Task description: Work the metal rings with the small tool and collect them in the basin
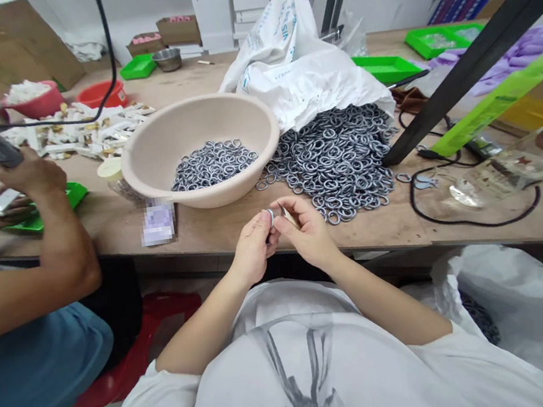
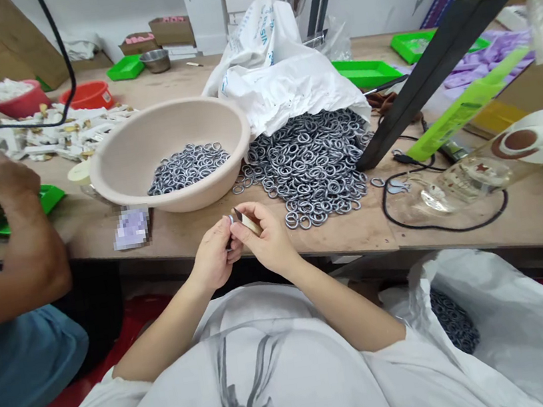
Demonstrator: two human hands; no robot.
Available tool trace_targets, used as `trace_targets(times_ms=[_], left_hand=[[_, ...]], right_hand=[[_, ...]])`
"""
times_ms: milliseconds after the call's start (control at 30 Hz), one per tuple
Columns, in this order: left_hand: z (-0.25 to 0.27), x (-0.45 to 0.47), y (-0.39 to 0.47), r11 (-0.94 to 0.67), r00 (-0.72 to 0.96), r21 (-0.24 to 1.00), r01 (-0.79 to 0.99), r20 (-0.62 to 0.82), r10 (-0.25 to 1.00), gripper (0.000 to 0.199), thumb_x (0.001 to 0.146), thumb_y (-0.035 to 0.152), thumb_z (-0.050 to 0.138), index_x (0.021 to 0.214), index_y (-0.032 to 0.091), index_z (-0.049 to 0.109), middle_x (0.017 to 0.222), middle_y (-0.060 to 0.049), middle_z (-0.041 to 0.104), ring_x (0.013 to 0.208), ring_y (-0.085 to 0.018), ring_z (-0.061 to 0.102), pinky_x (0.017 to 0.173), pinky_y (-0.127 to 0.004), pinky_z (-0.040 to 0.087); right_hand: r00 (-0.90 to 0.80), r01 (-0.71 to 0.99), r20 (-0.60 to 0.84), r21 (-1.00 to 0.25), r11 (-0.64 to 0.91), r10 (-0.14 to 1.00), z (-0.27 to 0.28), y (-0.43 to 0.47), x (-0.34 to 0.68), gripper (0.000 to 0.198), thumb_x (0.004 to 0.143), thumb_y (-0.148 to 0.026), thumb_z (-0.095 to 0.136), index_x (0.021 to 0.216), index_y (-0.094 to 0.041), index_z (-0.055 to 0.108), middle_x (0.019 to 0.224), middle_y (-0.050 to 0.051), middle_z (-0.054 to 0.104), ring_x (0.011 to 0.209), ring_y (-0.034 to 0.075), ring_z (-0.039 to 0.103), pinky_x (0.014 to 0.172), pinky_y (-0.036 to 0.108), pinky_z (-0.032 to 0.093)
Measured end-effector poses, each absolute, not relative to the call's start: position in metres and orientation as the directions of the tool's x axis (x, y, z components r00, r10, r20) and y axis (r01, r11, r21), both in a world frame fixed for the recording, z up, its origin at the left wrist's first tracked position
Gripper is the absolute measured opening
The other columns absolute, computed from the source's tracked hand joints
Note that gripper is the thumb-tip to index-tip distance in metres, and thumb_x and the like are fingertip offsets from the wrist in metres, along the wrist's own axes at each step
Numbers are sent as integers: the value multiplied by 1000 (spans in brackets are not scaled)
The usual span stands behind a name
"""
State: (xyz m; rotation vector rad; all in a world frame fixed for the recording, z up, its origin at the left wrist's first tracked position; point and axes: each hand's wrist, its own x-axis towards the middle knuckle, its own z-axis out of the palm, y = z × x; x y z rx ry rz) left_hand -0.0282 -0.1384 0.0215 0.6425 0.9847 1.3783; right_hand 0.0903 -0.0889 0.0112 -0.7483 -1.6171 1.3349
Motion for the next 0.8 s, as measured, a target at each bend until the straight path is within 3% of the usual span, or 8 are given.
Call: trace_targets(times_ms=[67,133,333,433,567,800], left_hand=[[23,-29,-139,150,-40,858,-491,-194,980,55,68,63,77,69,18,45,53,8,38,42,-2,24,38,-15,14],[24,-28,-140,170,-12,855,-489,-202,979,55,69,62,77,68,18,45,52,8,37,42,-2,23,38,-15,14],[26,-25,-137,162,-26,852,-498,-201,979,49,75,58,73,68,18,45,52,8,37,40,-2,23,37,-16,15],[26,-25,-136,174,-3,844,-507,-203,979,49,78,57,71,67,18,44,52,8,36,39,-2,23,37,-16,15],[24,-24,-135,192,-7,822,-537,-232,973,49,77,56,73,66,18,44,50,9,36,38,-2,23,37,-16,16],[23,-20,-135,181,-19,819,-545,-227,974,48,78,53,73,66,19,43,49,9,37,38,-2,25,37,-16,17]], right_hand=[[-439,-32,313,-942,333,842,15,-87,92,32,85,-50,67,102,-23,66,97,4,66,93,19,62,88,34,50],[-433,-7,328,-933,361,840,16,-86,91,33,85,-53,67,98,-22,68,92,3,66,89,19,62,86,34,49],[-411,-60,159,-987,147,898,12,-74,87,50,85,-71,55,90,-22,61,66,-3,56,58,13,51,57,27,42],[-415,55,255,-951,304,873,14,-72,98,49,93,-66,44,81,-21,59,63,-3,51,59,13,48,58,28,37],[-538,255,392,-769,587,747,21,-87,114,43,101,-50,42,72,-20,55,69,1,56,65,14,51,63,29,34],[-580,379,430,-609,696,692,24,-94,117,41,100,-47,42,67,-22,44,64,0,49,60,14,43,59,29,28]])
